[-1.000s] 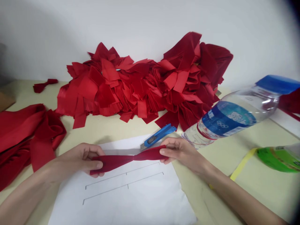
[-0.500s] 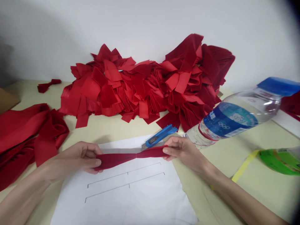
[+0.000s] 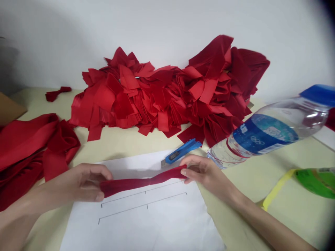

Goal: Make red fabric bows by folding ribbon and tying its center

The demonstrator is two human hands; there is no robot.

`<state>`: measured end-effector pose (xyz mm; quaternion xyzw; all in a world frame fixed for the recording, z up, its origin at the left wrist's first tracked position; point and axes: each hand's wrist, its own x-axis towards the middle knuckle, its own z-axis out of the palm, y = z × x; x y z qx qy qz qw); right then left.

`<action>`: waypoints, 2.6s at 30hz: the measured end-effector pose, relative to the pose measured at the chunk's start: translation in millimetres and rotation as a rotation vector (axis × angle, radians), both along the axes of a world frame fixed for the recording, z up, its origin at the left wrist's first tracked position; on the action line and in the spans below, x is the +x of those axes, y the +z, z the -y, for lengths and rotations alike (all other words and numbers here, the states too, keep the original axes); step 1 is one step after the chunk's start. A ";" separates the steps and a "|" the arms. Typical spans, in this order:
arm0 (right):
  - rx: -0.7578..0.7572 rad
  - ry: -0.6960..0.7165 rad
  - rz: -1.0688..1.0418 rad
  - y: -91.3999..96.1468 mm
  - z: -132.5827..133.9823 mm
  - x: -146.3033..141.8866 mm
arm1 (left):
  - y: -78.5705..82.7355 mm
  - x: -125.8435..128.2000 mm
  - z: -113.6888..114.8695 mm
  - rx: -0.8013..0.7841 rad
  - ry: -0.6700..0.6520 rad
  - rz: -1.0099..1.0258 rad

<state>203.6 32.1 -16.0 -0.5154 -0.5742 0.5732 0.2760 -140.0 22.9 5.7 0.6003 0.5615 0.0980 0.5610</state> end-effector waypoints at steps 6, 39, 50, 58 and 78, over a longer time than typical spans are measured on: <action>0.238 0.001 -0.034 8.5 9.4 -9.9 | 6.6 30.6 11.3 0.177 -0.099 -0.110; -0.076 0.126 -0.239 -0.3 16.1 -22.5 | -1.6 99.1 26.2 -0.199 0.085 0.491; -0.173 0.130 -0.412 6.5 25.6 -28.3 | -3.1 107.5 31.3 -0.279 0.000 0.614; -0.123 0.086 -0.398 14.8 34.2 -34.1 | -7.1 111.6 29.6 -0.262 0.128 0.560; 0.211 -0.246 0.050 30.2 8.0 16.1 | -2.8 71.3 18.9 -0.224 0.133 0.324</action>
